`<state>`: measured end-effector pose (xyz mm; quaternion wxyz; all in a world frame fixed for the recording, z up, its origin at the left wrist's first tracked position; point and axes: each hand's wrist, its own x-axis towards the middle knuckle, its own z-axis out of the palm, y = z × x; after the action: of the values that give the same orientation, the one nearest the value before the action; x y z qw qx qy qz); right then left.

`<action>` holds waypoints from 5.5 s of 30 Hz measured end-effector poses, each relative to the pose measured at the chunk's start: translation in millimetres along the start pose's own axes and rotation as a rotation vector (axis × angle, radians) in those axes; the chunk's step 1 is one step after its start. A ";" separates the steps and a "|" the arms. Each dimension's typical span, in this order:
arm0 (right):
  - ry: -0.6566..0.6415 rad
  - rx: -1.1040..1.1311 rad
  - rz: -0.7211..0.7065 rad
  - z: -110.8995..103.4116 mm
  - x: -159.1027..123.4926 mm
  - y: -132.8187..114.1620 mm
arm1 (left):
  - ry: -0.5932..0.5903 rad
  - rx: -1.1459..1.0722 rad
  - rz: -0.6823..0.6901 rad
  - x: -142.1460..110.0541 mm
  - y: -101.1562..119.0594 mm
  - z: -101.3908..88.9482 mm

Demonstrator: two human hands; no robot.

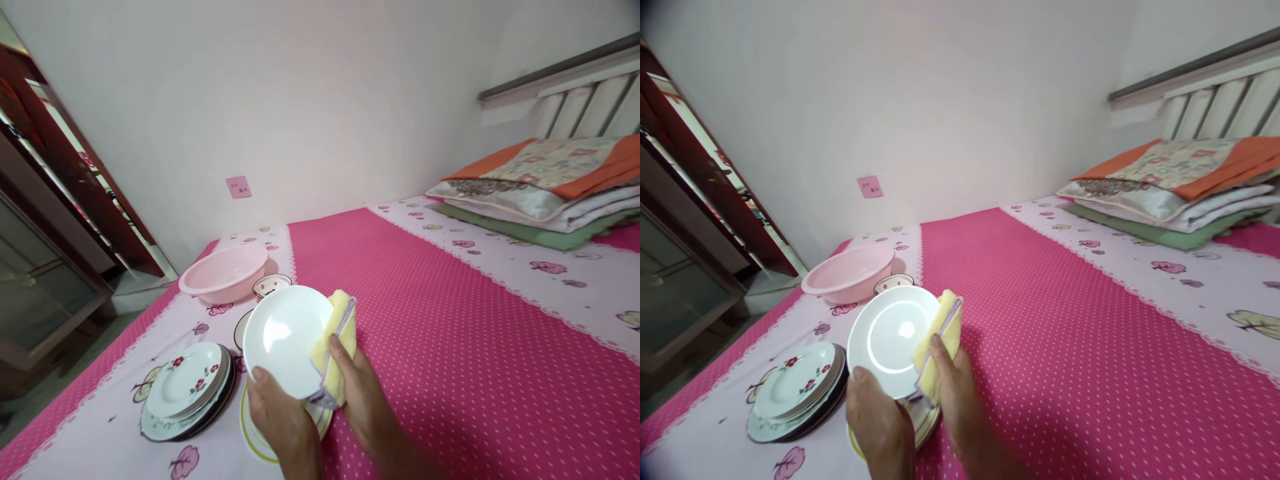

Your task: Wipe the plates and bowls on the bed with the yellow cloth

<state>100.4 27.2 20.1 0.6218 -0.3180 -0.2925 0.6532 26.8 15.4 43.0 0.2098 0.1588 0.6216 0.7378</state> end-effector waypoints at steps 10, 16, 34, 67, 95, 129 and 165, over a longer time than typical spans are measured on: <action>-0.026 -0.057 -0.037 -27.1 29.9 -39.3 | -0.552 -0.588 -0.461 9.1 -11.5 6.4; -0.175 -0.318 -0.066 -33.1 29.8 -40.1 | -0.407 -0.714 -0.550 2.8 -6.7 13.7; -0.048 -1.172 -0.640 -36.6 23.9 -48.7 | -0.431 -0.403 -0.361 -14.0 -18.1 12.7; -0.047 -1.735 -0.205 -111.5 43.4 -114.3 | -0.109 -0.434 -0.459 35.6 -2.2 -8.1; 0.070 -0.793 0.216 -102.0 160.8 -47.9 | -0.013 -0.658 -0.424 78.2 14.1 -36.3; -0.209 -1.282 0.085 -60.9 44.6 28.2 | 0.109 -0.714 -0.402 91.2 19.0 -54.5; -0.148 -1.285 -0.108 -91.6 39.1 -89.0 | -0.658 -0.705 -0.751 64.5 -23.4 -20.6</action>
<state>226.5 70.0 29.9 0.3180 -0.5657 -0.6825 0.3362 -36.3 33.9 14.6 0.6764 0.0696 0.2562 0.6870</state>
